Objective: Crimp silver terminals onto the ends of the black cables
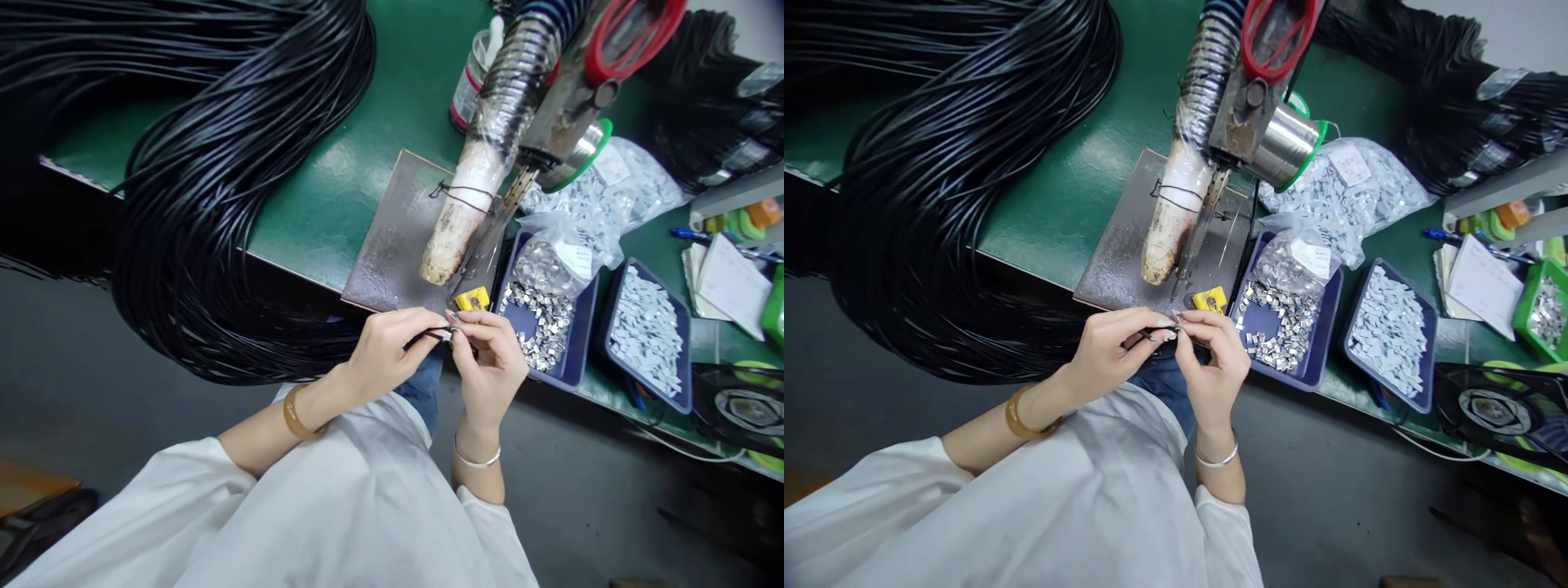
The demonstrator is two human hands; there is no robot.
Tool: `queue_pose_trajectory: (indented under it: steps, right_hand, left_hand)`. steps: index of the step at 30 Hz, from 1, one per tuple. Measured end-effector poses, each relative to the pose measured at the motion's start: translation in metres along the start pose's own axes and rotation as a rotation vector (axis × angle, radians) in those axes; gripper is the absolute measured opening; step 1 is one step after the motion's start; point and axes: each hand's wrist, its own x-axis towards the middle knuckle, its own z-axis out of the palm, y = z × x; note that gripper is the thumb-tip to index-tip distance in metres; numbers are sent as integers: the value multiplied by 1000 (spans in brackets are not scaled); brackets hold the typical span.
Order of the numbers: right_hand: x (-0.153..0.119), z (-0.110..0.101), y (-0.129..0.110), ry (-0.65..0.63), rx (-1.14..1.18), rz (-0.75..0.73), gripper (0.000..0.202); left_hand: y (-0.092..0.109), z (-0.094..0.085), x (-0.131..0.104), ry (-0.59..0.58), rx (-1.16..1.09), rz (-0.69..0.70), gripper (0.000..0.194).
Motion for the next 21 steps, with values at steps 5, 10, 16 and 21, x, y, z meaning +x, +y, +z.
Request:
queue_pose_trajectory:
  steps: [5, 10, 16, 21]
  right_hand:
    - [-1, 6, 6, -70, 354, 174, 11]
    - [-3, 6, -2, 7, 302, 145, 2]
    - [-6, 6, -6, 148, 15, -51, 14]
    - [-5, 5, -2, 162, -111, -242, 19]
  left_hand:
    - [-1, -2, -3, 47, -91, 93, 12]
    - [5, -5, -3, 36, -246, -109, 12]
    - [8, -7, 2, -14, -571, -483, 10]
    - [6, -8, 9, -37, -700, -609, 9]
